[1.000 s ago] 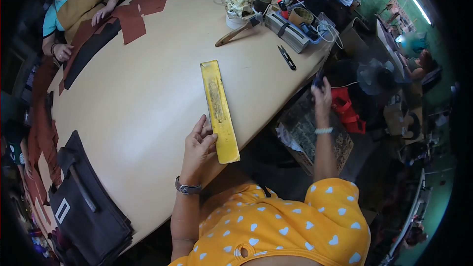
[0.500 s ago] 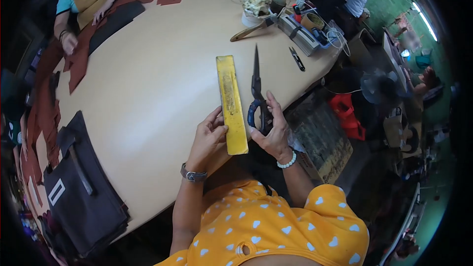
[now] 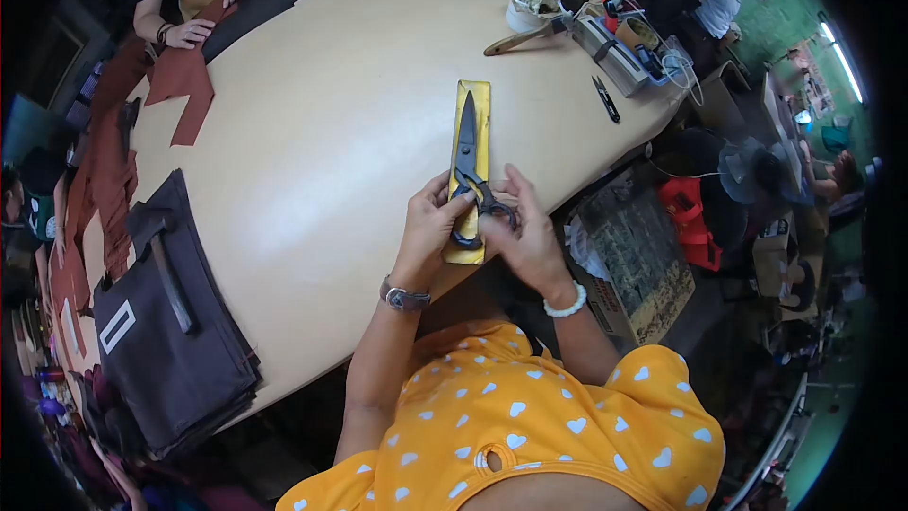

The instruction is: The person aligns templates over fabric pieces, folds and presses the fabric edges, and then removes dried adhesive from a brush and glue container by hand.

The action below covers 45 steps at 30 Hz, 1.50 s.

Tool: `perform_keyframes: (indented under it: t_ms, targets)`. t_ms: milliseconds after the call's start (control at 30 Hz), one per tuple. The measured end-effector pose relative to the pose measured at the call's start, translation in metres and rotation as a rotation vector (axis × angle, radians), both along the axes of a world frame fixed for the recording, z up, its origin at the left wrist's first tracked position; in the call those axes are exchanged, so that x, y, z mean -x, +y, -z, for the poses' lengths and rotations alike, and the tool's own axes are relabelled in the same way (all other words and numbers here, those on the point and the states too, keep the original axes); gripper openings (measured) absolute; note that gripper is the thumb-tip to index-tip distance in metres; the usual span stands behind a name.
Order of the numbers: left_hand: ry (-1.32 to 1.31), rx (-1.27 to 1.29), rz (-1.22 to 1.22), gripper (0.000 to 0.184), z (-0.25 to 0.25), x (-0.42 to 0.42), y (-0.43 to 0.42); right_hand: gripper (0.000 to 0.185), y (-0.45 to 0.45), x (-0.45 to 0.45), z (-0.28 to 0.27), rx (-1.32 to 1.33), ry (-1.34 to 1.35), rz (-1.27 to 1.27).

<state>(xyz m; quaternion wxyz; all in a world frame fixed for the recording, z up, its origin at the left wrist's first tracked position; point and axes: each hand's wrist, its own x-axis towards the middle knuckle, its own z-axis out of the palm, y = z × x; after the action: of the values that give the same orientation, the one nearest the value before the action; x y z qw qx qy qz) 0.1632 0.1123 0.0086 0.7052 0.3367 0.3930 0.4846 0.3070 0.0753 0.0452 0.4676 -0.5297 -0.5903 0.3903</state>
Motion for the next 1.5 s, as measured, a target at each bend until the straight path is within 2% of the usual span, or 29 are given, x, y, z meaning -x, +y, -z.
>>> perform_keyframes:
  t_ms: [33, 67, 167, 200, 300, 367, 400, 500, 533, 633, 700, 833, 1000, 1100, 1167, 1300, 1333, 1433, 1500]
  targets:
    - [0.004, 0.016, -0.012, 0.045, -0.005, -0.001, -0.003, 0.073, 0.002, -0.006, -0.003, 0.166, 0.273, 0.015]
    - [-0.021, 0.030, -0.043, 0.043, -0.012, -0.003, -0.008, 0.060, 0.005, -0.013, -0.006, 0.199, 0.244, 0.039]
    - [-0.047, 0.048, -0.107, 0.041, -0.019, -0.017, -0.023, 0.057, 0.007, -0.006, 0.005, 0.398, 0.633, -0.132]
    - [-0.019, 0.042, -0.128, 0.041, -0.011, -0.021, -0.025, 0.054, 0.004, -0.007, 0.012, 0.413, 0.639, -0.151]
    - [0.060, 0.006, -0.113, 0.038, -0.007, -0.025, -0.029, 0.051, -0.001, -0.018, 0.030, 0.480, 0.911, -0.123]
    - [0.107, -0.042, -0.105, 0.035, 0.009, -0.026, -0.027, 0.051, -0.008, -0.028, 0.024, 0.443, 0.921, -0.113]
    - [0.353, -0.123, 0.012, 0.033, 0.000, -0.020, -0.028, 0.052, -0.010, -0.034, 0.020, 0.428, 0.926, -0.111]
    - [0.532, -0.339, -0.002, 0.032, -0.009, -0.023, -0.029, 0.053, -0.018, -0.070, 0.010, 0.305, 0.742, -0.034]
    - [0.469, -0.308, -0.024, 0.034, -0.008, -0.025, -0.032, 0.053, -0.021, -0.082, 0.008, 0.233, 0.667, 0.020]
    - [0.536, -0.270, -0.008, 0.034, -0.007, -0.020, -0.033, 0.053, -0.024, -0.118, 0.008, 0.032, 0.595, 0.181]
    - [0.461, -0.177, -0.004, 0.035, -0.010, -0.017, -0.032, 0.053, -0.019, -0.136, 0.009, -0.042, 0.678, 0.319]
    - [0.432, -0.157, -0.027, 0.035, -0.006, -0.016, -0.032, 0.052, 0.007, -0.183, 0.027, -0.061, 0.624, 0.507]
    - [0.471, -0.169, -0.041, 0.034, -0.005, -0.018, -0.033, 0.046, 0.057, -0.239, 0.047, 0.074, 0.648, 0.502]
    - [0.493, -0.176, -0.061, 0.034, -0.004, -0.020, -0.033, 0.043, 0.097, -0.286, 0.080, 0.104, 0.597, 0.538]
    - [0.493, -0.185, -0.073, 0.034, -0.002, -0.020, -0.033, 0.043, 0.119, -0.292, 0.067, 0.070, 0.580, 0.557]
    - [0.502, -0.219, -0.084, 0.034, 0.007, -0.020, -0.034, 0.025, 0.165, -0.319, 0.060, 0.032, 0.621, 0.655]
    - [0.509, -0.234, -0.088, 0.034, 0.009, -0.019, -0.033, 0.011, 0.176, -0.326, 0.063, -0.019, 0.600, 0.644]
    - [0.425, -0.145, -0.147, 0.029, -0.005, -0.025, -0.033, 0.006, 0.204, -0.333, 0.059, -0.009, 0.399, 0.822]
    - [0.441, -0.148, -0.142, 0.029, -0.005, -0.025, -0.033, 0.015, 0.214, -0.328, 0.052, 0.017, 0.098, 0.931]
